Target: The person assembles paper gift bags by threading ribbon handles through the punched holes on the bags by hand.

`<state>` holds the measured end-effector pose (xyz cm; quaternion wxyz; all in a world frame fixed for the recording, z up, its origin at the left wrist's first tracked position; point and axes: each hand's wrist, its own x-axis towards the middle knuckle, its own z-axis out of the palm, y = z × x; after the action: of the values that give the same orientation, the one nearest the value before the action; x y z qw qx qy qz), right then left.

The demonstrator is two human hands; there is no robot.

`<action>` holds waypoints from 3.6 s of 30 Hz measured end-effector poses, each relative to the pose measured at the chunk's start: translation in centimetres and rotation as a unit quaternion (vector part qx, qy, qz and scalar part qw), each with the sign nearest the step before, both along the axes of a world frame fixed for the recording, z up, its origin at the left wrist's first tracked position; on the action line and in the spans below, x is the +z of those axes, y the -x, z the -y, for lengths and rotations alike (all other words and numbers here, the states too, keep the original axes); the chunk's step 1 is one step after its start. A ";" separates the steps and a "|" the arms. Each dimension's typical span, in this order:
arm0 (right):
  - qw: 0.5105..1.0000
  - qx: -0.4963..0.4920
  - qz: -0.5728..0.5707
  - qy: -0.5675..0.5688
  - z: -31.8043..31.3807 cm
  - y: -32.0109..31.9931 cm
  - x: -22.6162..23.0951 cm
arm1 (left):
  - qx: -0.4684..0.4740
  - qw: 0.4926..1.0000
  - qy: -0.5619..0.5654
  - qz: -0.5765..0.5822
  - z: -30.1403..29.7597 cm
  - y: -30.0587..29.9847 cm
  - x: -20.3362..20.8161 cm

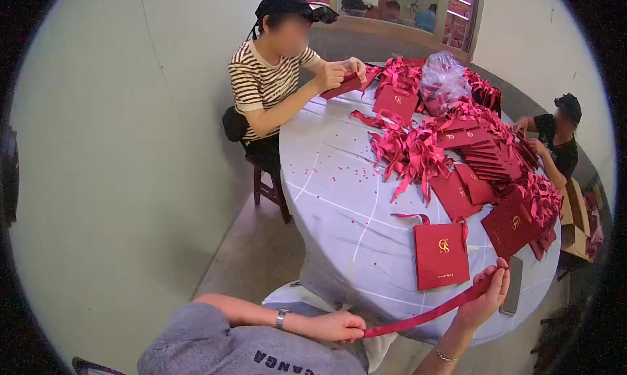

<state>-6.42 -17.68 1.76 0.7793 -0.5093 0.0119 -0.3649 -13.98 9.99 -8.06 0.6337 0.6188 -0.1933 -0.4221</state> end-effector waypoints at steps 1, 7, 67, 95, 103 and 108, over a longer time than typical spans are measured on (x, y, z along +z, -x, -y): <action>1.000 0.001 0.003 0.001 0.0 0.3 0.1 | -0.009 1.000 0.003 0.013 0.2 0.2 -0.1; 1.000 0.005 0.009 0.026 -0.8 0.2 0.8 | 0.018 0.999 -0.008 0.029 -0.5 -0.2 -0.2; 0.874 0.143 -0.363 0.290 2.3 -2.5 -1.8 | 0.151 0.762 -0.189 0.600 13.2 -20.6 5.4; 0.838 0.176 -0.300 0.420 -3.8 -8.9 0.4 | -0.061 0.991 -0.087 0.085 5.9 -25.9 8.2; 0.802 0.166 -0.300 0.489 -3.2 -9.3 -0.2 | -0.057 0.991 -0.111 0.047 6.3 -26.3 7.9; 0.808 0.187 -0.323 0.456 -2.9 -9.2 -0.4 | -0.019 0.998 -0.030 0.046 6.3 -26.0 6.7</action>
<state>2.73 -14.80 1.36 0.4624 -0.8866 -0.0005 0.0098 12.06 3.73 -1.33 0.5971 0.6526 -0.2216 -0.4104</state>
